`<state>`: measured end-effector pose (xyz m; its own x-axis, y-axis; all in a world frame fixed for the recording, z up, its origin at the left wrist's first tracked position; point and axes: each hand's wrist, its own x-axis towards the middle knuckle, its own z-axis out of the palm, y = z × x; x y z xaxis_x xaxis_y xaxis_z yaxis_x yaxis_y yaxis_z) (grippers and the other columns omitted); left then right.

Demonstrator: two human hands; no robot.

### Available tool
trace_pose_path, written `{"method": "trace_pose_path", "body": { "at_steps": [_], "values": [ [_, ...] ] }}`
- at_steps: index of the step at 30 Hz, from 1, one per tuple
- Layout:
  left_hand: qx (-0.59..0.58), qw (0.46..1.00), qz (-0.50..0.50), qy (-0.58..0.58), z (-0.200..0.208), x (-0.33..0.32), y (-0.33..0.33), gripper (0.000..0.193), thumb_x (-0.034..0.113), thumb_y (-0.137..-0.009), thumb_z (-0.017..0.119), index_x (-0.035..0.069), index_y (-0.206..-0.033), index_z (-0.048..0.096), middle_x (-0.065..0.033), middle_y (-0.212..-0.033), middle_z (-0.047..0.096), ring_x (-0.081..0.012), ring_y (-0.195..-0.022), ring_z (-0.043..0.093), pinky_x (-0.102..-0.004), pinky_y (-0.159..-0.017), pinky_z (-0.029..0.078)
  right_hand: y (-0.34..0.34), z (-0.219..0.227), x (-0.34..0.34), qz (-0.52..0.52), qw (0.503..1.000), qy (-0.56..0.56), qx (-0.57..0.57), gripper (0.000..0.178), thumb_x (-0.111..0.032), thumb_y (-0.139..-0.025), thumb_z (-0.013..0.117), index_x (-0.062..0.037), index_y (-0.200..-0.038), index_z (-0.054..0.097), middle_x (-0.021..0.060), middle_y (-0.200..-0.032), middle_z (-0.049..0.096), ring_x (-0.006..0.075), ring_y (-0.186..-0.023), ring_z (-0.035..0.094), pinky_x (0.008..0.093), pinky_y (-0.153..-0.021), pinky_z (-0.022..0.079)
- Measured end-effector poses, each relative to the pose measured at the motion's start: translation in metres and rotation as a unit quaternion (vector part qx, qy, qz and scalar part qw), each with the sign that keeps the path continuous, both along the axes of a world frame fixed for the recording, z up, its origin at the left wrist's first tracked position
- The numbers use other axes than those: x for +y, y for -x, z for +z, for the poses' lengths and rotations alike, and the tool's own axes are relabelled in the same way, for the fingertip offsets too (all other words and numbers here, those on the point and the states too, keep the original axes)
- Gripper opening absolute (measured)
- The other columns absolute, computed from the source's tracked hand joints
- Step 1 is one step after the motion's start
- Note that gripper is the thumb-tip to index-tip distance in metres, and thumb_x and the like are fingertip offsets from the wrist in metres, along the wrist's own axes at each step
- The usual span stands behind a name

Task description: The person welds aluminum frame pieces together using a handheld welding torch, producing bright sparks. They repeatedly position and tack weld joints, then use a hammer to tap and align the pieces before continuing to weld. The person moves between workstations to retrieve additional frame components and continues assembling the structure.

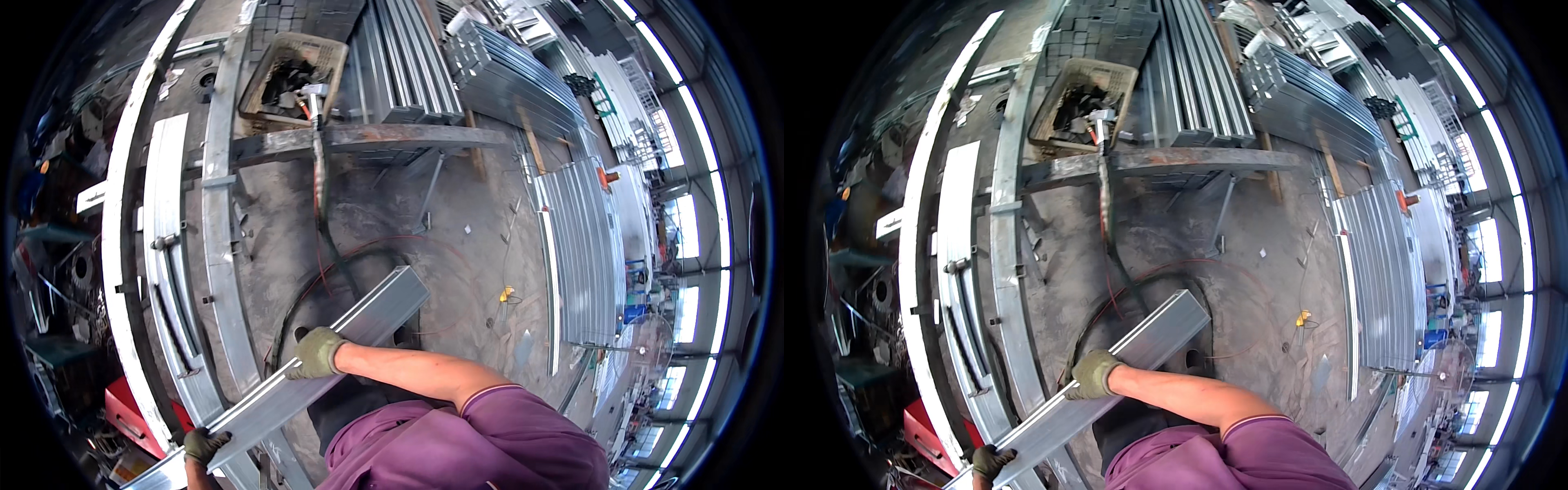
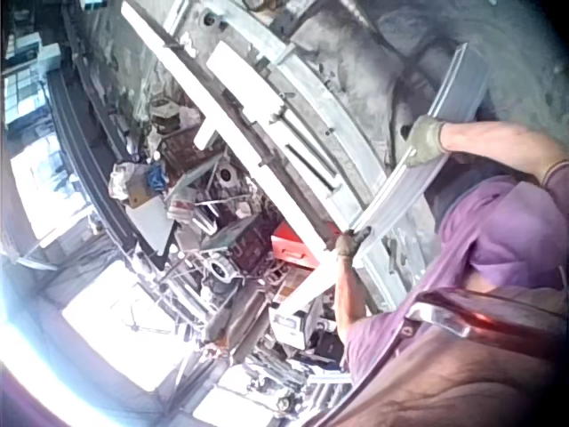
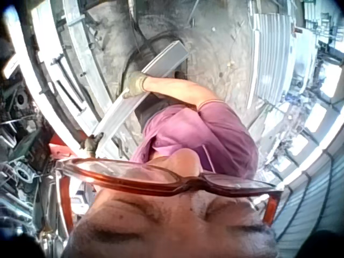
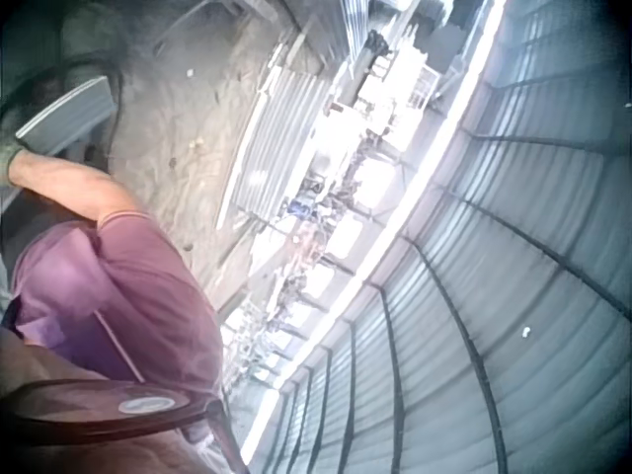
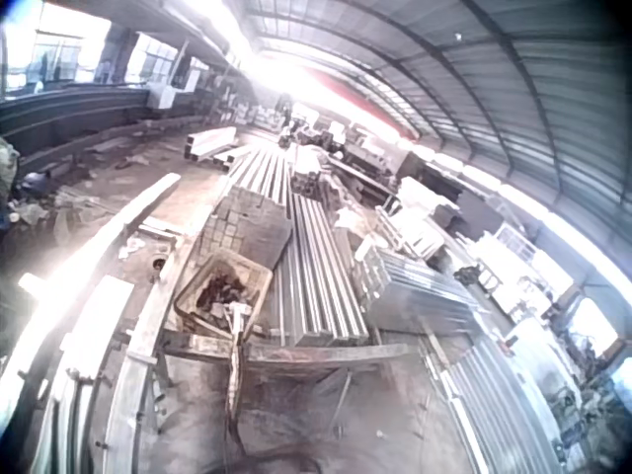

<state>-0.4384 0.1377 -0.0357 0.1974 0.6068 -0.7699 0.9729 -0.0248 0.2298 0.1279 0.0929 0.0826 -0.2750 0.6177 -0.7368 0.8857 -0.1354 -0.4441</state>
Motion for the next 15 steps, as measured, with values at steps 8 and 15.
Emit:
{"method": "trace_pose_path", "body": {
  "at_steps": [8, 15],
  "values": [
    [-0.146, 0.92, 0.111, 0.346, 0.014, -0.032, -0.121, 0.08, 0.06, -0.08, 0.094, -0.006, -0.121, 0.077, -0.0205, -0.117, 0.081, -0.0287, -0.112, 0.079, -0.0427, -0.101, 0.06, -0.16, 0.033, -0.115, -0.045, 0.997, -0.005, -0.063, 0.077, -0.077, -0.096, 0.061, -0.0038, -0.109, 0.083, 0.0221, -0.1, 0.08, 0.0432, -0.1, 0.077, 0.0533, -0.092, 0.058],
    [-0.057, 0.947, -0.165, 0.269, 0.031, -0.042, -0.24, 0.07, 0.063, -0.093, 0.077, 0.0, -0.123, 0.081, -0.0163, -0.117, 0.082, -0.0301, -0.115, 0.076, -0.043, -0.103, 0.055, -0.285, 0.019, -0.214, -0.122, 0.987, -0.029, -0.102, 0.077, -0.079, -0.093, 0.064, -0.0059, -0.107, 0.083, 0.0196, -0.098, 0.081, 0.0424, -0.1, 0.076, 0.0524, -0.092, 0.057]
  ]
}}
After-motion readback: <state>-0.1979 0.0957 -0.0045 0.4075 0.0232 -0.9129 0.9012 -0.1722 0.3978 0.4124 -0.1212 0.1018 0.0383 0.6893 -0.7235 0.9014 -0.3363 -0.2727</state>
